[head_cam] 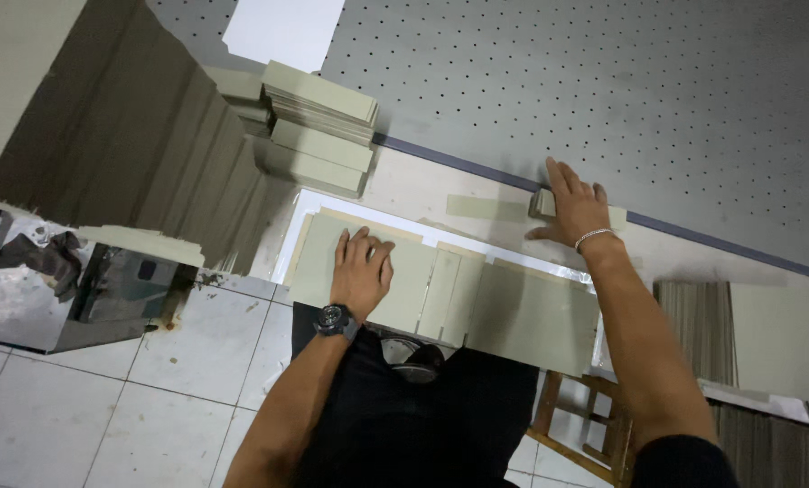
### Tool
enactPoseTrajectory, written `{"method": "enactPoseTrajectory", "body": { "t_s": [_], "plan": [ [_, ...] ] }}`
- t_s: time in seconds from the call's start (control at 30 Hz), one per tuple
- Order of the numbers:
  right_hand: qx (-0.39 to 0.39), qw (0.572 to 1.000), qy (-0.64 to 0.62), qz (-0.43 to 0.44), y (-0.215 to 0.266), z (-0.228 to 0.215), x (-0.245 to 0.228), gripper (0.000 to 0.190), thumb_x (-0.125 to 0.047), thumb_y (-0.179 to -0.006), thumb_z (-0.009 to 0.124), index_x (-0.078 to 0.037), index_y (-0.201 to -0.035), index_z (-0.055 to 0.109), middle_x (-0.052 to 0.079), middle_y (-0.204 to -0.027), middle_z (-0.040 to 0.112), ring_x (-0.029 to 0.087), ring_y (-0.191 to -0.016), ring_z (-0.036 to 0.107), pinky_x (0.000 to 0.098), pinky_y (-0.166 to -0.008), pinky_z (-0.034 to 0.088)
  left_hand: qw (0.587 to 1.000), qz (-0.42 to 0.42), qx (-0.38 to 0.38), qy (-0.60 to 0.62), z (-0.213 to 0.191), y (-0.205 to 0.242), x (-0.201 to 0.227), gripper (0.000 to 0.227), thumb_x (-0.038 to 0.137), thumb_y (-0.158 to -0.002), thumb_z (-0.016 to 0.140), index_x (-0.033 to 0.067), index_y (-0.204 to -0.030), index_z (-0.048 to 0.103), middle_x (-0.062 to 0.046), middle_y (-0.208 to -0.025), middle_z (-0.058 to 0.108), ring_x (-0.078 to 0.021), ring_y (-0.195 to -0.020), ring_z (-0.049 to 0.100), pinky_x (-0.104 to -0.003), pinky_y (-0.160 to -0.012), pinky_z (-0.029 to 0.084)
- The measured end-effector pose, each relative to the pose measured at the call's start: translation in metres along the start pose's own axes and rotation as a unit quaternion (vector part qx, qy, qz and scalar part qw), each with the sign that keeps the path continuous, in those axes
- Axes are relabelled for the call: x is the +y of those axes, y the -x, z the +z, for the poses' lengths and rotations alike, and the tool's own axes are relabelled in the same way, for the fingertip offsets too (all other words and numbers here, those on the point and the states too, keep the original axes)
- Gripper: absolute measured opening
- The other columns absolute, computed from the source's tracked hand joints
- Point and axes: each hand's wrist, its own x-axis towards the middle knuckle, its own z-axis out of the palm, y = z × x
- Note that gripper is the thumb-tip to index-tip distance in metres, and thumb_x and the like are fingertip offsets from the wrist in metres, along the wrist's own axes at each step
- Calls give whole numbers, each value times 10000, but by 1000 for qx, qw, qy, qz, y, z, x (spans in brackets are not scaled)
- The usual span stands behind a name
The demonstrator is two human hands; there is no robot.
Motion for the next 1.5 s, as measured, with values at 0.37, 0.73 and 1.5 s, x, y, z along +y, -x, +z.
{"method": "enactPoseTrajectory", "body": {
  "t_s": [0.37,0.73,1.5],
  "plan": [
    [-28,998,-40,51,7,-6,11,1308,-793,-776,764,-259,-1811,169,86,-1826,276,366,-1609,402,584,-1317,310,1000,3,-9,-8,4,2,0,243,202,-990,669,221,-1221,745,-53,-1124,620,-342,-1372,624,-618,-1268,373],
    [10,994,-85,67,9,-12,-2,1602,-771,-613,849,-244,-1795,-95,211,-1832,-103,470,-1678,-60,749,-1301,51,1000,-3,-18,-13,6,2,-1,232,218,-1014,637,211,-1226,731,-47,-1144,613,-341,-1377,617,-621,-1268,373],
    [77,979,-78,-170,-231,13,-242,752,-300,-1147,388,-160,-1802,45,96,-1836,286,313,-1717,105,539,-1382,34,998,-20,-50,-15,1,-10,1,288,223,-972,616,240,-1242,714,-40,-1139,607,-341,-1399,585,-630,-1263,347]
  ]
}}
